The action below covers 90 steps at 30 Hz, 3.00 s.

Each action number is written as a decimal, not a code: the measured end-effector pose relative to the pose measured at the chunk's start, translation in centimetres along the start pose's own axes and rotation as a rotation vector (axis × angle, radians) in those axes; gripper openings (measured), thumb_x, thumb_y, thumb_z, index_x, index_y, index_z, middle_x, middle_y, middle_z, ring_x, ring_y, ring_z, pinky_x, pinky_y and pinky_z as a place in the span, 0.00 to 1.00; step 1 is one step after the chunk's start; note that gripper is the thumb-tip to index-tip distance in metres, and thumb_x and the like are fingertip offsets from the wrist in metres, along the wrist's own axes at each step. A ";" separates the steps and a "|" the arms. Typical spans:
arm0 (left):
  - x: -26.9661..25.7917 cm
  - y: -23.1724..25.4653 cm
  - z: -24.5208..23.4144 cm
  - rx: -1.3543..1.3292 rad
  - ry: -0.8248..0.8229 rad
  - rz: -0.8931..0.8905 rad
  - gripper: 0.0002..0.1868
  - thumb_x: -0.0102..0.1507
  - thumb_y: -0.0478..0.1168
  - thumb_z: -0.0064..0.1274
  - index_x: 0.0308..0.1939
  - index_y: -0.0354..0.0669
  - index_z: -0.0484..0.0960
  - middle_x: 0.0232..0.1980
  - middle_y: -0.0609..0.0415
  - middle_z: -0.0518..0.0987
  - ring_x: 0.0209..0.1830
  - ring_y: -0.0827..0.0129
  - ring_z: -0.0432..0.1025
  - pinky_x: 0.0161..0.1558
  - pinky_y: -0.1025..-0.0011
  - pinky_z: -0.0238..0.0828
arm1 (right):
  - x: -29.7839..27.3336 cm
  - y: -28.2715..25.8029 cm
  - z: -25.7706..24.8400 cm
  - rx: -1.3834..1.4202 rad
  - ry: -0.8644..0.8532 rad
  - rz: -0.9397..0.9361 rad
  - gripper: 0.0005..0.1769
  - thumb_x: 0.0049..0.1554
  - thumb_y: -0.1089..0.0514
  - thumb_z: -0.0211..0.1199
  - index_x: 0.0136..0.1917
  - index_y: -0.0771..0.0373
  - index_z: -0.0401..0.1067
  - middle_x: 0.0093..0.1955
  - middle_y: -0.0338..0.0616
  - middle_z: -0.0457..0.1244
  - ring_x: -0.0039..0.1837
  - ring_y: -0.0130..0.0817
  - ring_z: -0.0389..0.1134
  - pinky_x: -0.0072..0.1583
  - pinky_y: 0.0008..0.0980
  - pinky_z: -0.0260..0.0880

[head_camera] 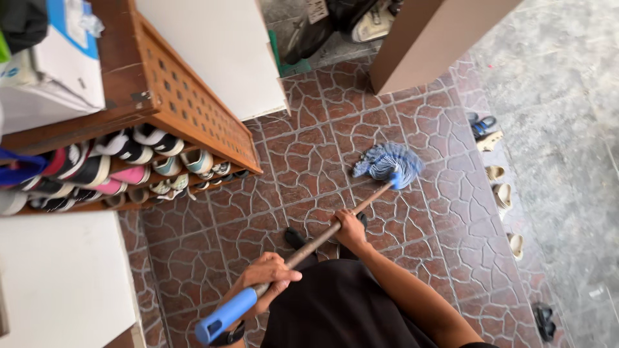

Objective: The person mops a tiled entryway floor by hand using a blue string mop, moving the mop head in various directions across the brown tiles and around a shoe rack.

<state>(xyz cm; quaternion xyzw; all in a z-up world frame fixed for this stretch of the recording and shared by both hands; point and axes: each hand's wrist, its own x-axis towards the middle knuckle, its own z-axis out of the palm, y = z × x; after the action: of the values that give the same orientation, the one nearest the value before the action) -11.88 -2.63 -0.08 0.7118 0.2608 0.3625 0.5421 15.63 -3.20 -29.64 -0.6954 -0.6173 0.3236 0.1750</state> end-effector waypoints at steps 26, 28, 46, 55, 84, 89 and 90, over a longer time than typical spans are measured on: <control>-5.4 7.4 -0.7 0.563 -0.047 0.147 0.15 0.64 0.44 0.58 0.55 0.52 0.82 0.21 0.70 0.74 0.22 0.87 0.74 0.37 0.74 0.74 | -2.0 -15.6 -2.7 0.220 -0.504 -0.421 0.18 0.62 0.44 0.68 0.42 0.60 0.73 0.40 0.47 0.68 0.46 0.50 0.71 0.45 0.49 0.69; -3.3 6.1 0.9 0.560 -0.087 0.201 0.16 0.64 0.43 0.59 0.57 0.54 0.82 0.21 0.71 0.73 0.22 0.87 0.74 0.39 0.74 0.75 | -1.6 -13.4 -5.1 0.202 -0.461 -0.393 0.16 0.61 0.45 0.68 0.43 0.58 0.73 0.40 0.46 0.68 0.46 0.49 0.72 0.44 0.49 0.69; 13.3 -3.5 14.8 0.066 -0.263 0.021 0.06 0.65 0.32 0.60 0.46 0.42 0.85 0.42 0.58 0.87 0.40 0.66 0.82 0.68 0.53 0.68 | 0.3 18.3 -12.7 -0.029 0.061 0.087 0.09 0.56 0.53 0.71 0.41 0.59 0.76 0.45 0.43 0.67 0.57 0.48 0.68 0.54 0.46 0.69; 12.1 0.8 6.1 0.063 -0.449 0.092 0.10 0.64 0.31 0.60 0.49 0.43 0.85 0.34 0.56 0.79 0.36 0.65 0.75 0.57 0.63 0.71 | -1.1 8.9 -5.4 0.181 0.150 0.137 0.10 0.54 0.55 0.72 0.39 0.62 0.75 0.41 0.49 0.66 0.48 0.51 0.69 0.51 0.45 0.69; 13.8 -7.1 21.0 0.029 -0.185 0.033 0.09 0.65 0.31 0.60 0.49 0.45 0.84 0.39 0.53 0.81 0.46 0.61 0.77 0.55 0.61 0.72 | -0.3 23.4 -12.7 -0.088 0.193 0.113 0.09 0.50 0.54 0.71 0.45 0.46 0.75 0.45 0.35 0.69 0.50 0.43 0.73 0.46 0.47 0.70; 15.2 -6.9 24.3 -0.007 -0.285 0.050 0.10 0.66 0.30 0.59 0.50 0.44 0.85 0.42 0.55 0.84 0.43 0.64 0.80 0.68 0.56 0.66 | -0.8 25.7 -16.1 -0.156 0.177 0.103 0.08 0.46 0.59 0.70 0.40 0.52 0.74 0.45 0.38 0.68 0.56 0.47 0.70 0.42 0.50 0.68; 15.4 -6.6 24.0 -0.008 -0.285 0.051 0.10 0.66 0.30 0.59 0.50 0.44 0.85 0.42 0.55 0.84 0.43 0.64 0.80 0.68 0.56 0.66 | -0.5 25.1 -15.5 -0.071 0.159 0.141 0.08 0.47 0.61 0.68 0.41 0.52 0.74 0.45 0.37 0.67 0.54 0.45 0.71 0.48 0.46 0.71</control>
<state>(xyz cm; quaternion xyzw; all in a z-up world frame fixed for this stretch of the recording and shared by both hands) 16.69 -2.97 -6.37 0.7604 0.1614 0.2725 0.5670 44.68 -5.66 -34.33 -0.7663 -0.5622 0.2568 0.1753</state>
